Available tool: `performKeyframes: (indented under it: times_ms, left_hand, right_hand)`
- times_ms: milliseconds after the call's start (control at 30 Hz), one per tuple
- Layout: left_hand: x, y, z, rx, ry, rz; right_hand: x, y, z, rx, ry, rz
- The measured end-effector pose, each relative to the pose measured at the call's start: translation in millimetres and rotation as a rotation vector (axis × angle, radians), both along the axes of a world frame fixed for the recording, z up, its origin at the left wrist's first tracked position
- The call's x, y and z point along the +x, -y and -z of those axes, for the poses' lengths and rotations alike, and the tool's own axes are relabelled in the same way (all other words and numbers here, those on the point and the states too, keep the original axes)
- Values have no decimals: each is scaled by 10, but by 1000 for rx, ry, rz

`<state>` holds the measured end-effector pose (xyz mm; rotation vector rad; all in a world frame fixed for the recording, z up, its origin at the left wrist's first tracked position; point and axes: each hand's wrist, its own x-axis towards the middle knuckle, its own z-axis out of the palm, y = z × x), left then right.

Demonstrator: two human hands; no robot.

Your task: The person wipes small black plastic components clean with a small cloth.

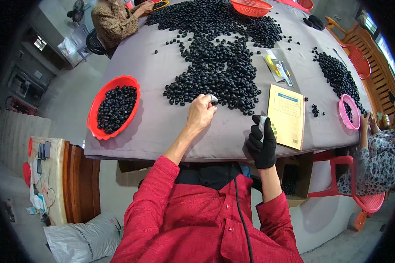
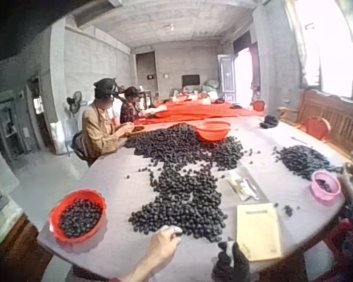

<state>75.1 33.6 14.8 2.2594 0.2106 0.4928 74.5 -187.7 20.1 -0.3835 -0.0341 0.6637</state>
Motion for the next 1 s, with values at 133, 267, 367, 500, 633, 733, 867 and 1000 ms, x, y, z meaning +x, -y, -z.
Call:
performKeyframes:
  times_ms: [133,267,367,500,633,733,867,1000]
  left_hand:
    - [121,3,61,125,17,-36]
    - [197,22,41,175,27,-58]
    - [211,4,52,111,59,-58]
    - [216,-21,120,168,90,-34]
    - [140,27,104,270,93,21]
    - [85,22,109,298,87,80]
    - [45,79,77,407,-42,131]
    - [71,20,6,356,-101,184]
  right_hand:
    - [-4,-1,-56,-11,-27,-9]
    - [37,27,-3,39,19,-30]
    - [50,40,35,99,39,-57]
    - [40,39,0,139,32,-67]
    - [-75,10,-37,8,83,-148]
    - [-89,-28,-11,-205,172,-206]
    - [-93,-43,-46,-232,145,-168]
    - [-115,-59,-78,-242,138,-130]
